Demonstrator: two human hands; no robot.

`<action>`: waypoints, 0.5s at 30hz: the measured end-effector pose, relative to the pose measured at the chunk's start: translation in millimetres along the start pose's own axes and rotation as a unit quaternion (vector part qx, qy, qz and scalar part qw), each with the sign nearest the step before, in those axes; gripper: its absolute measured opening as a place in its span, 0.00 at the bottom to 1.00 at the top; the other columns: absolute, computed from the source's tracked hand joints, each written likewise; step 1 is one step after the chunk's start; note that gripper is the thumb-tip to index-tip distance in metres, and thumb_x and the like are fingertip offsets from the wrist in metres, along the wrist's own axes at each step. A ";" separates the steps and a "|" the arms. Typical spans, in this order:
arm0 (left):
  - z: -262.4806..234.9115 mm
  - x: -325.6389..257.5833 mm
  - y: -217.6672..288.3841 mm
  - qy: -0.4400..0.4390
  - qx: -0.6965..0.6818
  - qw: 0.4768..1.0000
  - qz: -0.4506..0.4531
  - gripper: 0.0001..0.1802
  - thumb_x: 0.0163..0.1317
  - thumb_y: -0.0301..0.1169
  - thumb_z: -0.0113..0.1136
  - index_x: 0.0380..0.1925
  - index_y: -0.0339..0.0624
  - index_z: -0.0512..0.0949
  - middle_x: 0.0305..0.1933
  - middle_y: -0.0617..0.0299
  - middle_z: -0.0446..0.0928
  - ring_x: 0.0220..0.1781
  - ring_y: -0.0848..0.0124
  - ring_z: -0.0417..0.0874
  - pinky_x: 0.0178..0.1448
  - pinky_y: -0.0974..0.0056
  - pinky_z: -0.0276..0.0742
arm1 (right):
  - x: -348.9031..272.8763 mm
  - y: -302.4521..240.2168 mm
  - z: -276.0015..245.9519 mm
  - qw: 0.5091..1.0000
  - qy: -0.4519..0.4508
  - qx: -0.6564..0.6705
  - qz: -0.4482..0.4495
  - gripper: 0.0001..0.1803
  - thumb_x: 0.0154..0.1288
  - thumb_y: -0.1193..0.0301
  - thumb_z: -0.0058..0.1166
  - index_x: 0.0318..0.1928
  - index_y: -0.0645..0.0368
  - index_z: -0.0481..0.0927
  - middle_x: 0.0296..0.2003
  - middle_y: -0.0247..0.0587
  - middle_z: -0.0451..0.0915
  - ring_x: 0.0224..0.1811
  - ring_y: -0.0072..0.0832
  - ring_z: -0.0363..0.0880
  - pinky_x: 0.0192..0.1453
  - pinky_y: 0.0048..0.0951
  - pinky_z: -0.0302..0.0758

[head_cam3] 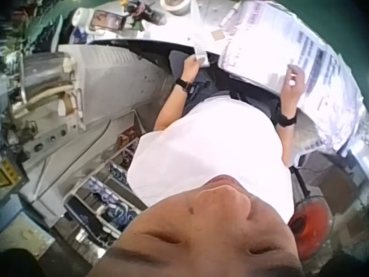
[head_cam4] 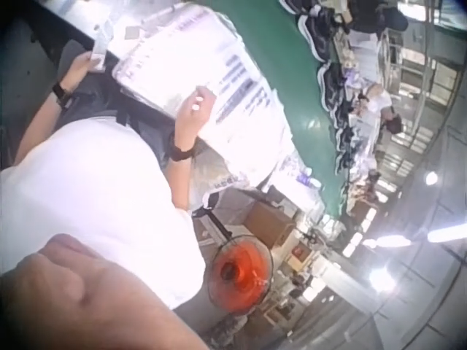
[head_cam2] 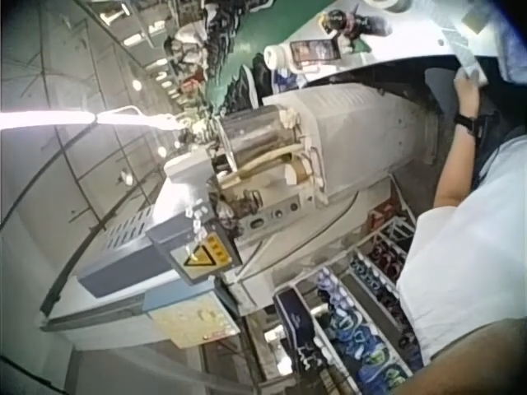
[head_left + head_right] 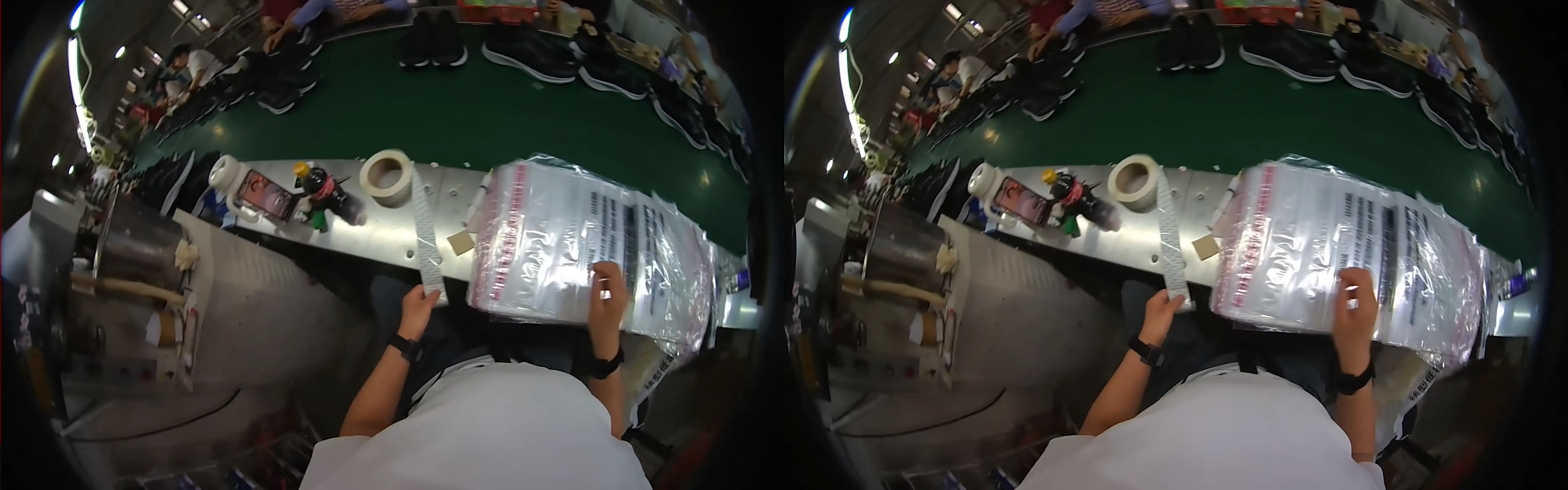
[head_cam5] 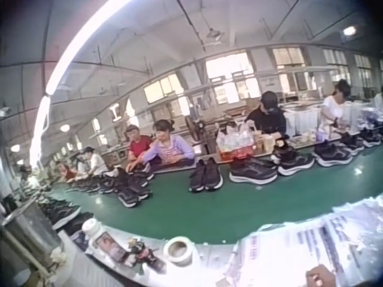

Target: Applying labels or double-sided tape from a roll to plastic packaging bags at a workstation in a shoe factory.

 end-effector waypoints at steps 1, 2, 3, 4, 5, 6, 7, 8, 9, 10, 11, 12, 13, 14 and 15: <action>5.7 -11.1 15.0 -0.022 -0.036 0.998 -0.037 0.09 0.58 0.28 0.54 0.34 0.32 0.76 0.33 0.62 0.78 0.35 0.77 0.76 0.39 0.71 0.71 | -2.5 -7.2 34.2 0.993 -0.092 0.056 0.052 0.05 0.59 0.81 0.45 0.36 0.62 0.73 0.32 0.36 0.73 0.32 0.23 0.72 0.31 0.20 0.68; 13.2 -24.3 32.2 -0.051 -0.073 0.993 -0.076 0.10 0.61 0.28 0.52 0.38 0.33 0.75 0.35 0.62 0.77 0.35 0.76 0.77 0.40 0.71 0.72 | -9.9 -17.9 63.3 0.972 -0.198 0.104 0.064 0.05 0.59 0.79 0.47 0.36 0.61 0.74 0.31 0.36 0.74 0.31 0.23 0.73 0.31 0.21 0.69; 18.0 -37.3 50.2 -0.075 -0.165 0.979 -0.092 0.10 0.62 0.29 0.51 0.39 0.34 0.74 0.35 0.63 0.77 0.35 0.76 0.77 0.41 0.70 0.73 | -18.9 -33.5 89.5 0.951 -0.284 0.113 0.047 0.05 0.58 0.77 0.49 0.36 0.62 0.75 0.32 0.40 0.76 0.31 0.28 0.75 0.30 0.24 0.71; 25.7 -46.0 66.0 -0.104 -0.258 0.955 -0.105 0.10 0.63 0.29 0.50 0.40 0.34 0.73 0.35 0.63 0.76 0.35 0.76 0.77 0.41 0.70 0.74 | -27.9 -52.1 105.5 0.936 -0.338 0.096 0.003 0.07 0.58 0.74 0.51 0.37 0.62 0.75 0.32 0.43 0.76 0.33 0.35 0.76 0.33 0.28 0.73; 29.5 -49.7 77.4 -0.127 -0.293 0.944 -0.085 0.10 0.64 0.29 0.48 0.42 0.35 0.72 0.36 0.62 0.75 0.36 0.75 0.77 0.42 0.69 0.75 | -33.5 -70.6 117.7 0.929 -0.358 0.082 -0.048 0.09 0.57 0.72 0.52 0.37 0.62 0.75 0.32 0.45 0.75 0.34 0.39 0.75 0.38 0.31 0.72; 34.2 -51.8 85.7 -0.127 -0.292 0.944 -0.085 0.10 0.64 0.29 0.48 0.42 0.35 0.72 0.36 0.62 0.75 0.36 0.75 0.77 0.42 0.69 0.75 | -39.2 -71.1 130.6 0.923 -0.359 0.135 -0.037 0.09 0.58 0.70 0.52 0.37 0.62 0.75 0.32 0.45 0.75 0.34 0.40 0.74 0.39 0.31 0.71; 40.1 -54.1 94.6 -0.126 -0.300 0.943 -0.076 0.10 0.64 0.29 0.48 0.41 0.36 0.72 0.35 0.62 0.75 0.36 0.75 0.77 0.40 0.69 0.75 | -43.0 -68.4 137.0 0.909 -0.389 0.147 -0.006 0.08 0.58 0.71 0.52 0.36 0.63 0.74 0.31 0.45 0.75 0.32 0.39 0.74 0.37 0.31 0.70; 43.4 -54.5 101.5 -0.119 -0.307 0.942 -0.063 0.09 0.64 0.30 0.48 0.40 0.36 0.72 0.35 0.63 0.75 0.35 0.75 0.78 0.39 0.70 0.75 | -45.0 -66.6 144.3 0.892 -0.422 0.162 0.021 0.08 0.58 0.71 0.51 0.36 0.63 0.74 0.30 0.45 0.75 0.31 0.38 0.74 0.35 0.31 0.69; 43.1 -56.9 104.2 -0.115 -0.303 0.944 -0.057 0.10 0.65 0.30 0.48 0.40 0.36 0.72 0.36 0.62 0.75 0.35 0.76 0.78 0.39 0.71 0.75 | -45.1 -68.3 147.6 0.887 -0.430 0.168 0.010 0.08 0.58 0.71 0.51 0.36 0.63 0.74 0.30 0.45 0.75 0.31 0.38 0.74 0.35 0.31 0.69; 46.8 -57.3 104.6 -0.110 -0.321 0.940 -0.047 0.10 0.65 0.31 0.49 0.41 0.36 0.72 0.36 0.62 0.75 0.35 0.76 0.78 0.38 0.72 0.75 | -42.8 -63.1 144.5 0.890 -0.421 0.175 0.019 0.07 0.59 0.72 0.51 0.35 0.63 0.73 0.28 0.44 0.74 0.28 0.35 0.73 0.34 0.30 0.69; 51.7 -58.2 104.1 -0.111 -0.309 0.942 -0.062 0.11 0.64 0.31 0.50 0.41 0.36 0.71 0.36 0.62 0.75 0.34 0.77 0.77 0.37 0.72 0.75 | -41.4 -58.1 142.0 0.891 -0.415 0.184 0.028 0.07 0.59 0.72 0.50 0.34 0.64 0.72 0.26 0.44 0.73 0.26 0.32 0.71 0.32 0.29 0.68; 57.1 -59.0 103.2 -0.116 -0.298 0.944 -0.079 0.12 0.63 0.32 0.52 0.42 0.36 0.71 0.36 0.62 0.74 0.33 0.77 0.77 0.36 0.72 0.75 | -40.7 -53.7 135.8 0.890 -0.408 0.197 0.049 0.06 0.59 0.73 0.49 0.33 0.64 0.71 0.23 0.42 0.71 0.24 0.26 0.69 0.30 0.26 0.67; 55.3 -58.8 102.8 -0.103 -0.218 0.969 -0.055 0.14 0.61 0.33 0.55 0.44 0.36 0.69 0.36 0.62 0.73 0.33 0.77 0.76 0.35 0.71 0.75 | -41.8 -44.1 130.7 0.887 -0.408 0.198 0.091 0.06 0.59 0.74 0.49 0.33 0.65 0.72 0.23 0.41 0.71 0.24 0.25 0.68 0.30 0.26 0.66; 57.1 -58.9 102.0 -0.094 -0.136 0.986 -0.033 0.17 0.59 0.33 0.57 0.45 0.37 0.68 0.36 0.62 0.72 0.33 0.77 0.75 0.34 0.71 0.74 | -42.6 -38.0 125.5 0.884 -0.402 0.195 0.134 0.05 0.60 0.74 0.49 0.33 0.65 0.72 0.22 0.40 0.71 0.24 0.23 0.68 0.30 0.25 0.66; 53.1 -66.1 133.8 0.018 0.007 0.984 0.177 0.23 0.55 0.33 0.61 0.47 0.35 0.66 0.36 0.60 0.71 0.33 0.74 0.74 0.33 0.70 0.73 | -42.9 -42.0 121.3 0.883 -0.405 0.198 0.130 0.05 0.60 0.74 0.49 0.33 0.65 0.72 0.22 0.40 0.71 0.24 0.23 0.68 0.30 0.25 0.66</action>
Point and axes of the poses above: each hand's wrist, its own x-axis towards the middle knuckle, its own z-axis out of the palm, y = z × x, the point moved 6 cm from there along x, towards the middle knuckle
